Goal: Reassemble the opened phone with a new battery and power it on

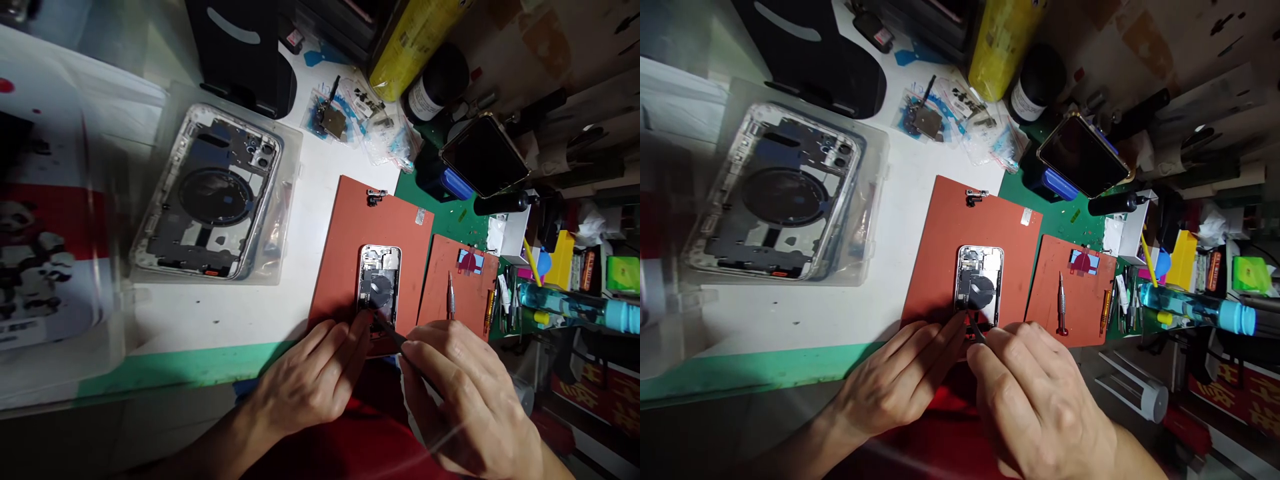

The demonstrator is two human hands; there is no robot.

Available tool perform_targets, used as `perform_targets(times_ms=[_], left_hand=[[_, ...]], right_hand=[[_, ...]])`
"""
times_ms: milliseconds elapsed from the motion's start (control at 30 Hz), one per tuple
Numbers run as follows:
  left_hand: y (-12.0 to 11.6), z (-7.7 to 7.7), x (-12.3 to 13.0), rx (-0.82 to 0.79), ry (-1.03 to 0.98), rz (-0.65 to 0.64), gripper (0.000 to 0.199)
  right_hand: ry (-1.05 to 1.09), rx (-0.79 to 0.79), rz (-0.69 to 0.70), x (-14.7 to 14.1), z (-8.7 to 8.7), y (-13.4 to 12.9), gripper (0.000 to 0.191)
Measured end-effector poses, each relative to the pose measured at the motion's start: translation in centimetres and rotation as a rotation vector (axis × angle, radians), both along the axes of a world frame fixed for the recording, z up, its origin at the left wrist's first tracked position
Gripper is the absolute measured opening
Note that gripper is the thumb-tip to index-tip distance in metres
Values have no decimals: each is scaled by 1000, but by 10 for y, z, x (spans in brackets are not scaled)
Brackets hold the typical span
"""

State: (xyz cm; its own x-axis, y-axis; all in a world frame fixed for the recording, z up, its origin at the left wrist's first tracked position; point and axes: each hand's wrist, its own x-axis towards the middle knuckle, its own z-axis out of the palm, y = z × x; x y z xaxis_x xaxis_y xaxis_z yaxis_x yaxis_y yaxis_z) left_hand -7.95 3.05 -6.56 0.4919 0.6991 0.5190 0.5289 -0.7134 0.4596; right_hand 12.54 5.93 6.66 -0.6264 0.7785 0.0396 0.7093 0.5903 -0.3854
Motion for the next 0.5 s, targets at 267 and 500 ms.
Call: perform_targets(times_ms=[267, 500], left_hand=[[-1, 2, 0, 22, -9, 41, 34], [-2, 1, 0, 15, -34, 39, 38]], right_hand=[[-24, -102, 14, 4, 8, 4, 34], [-78, -48, 7, 3, 11, 6, 33]])
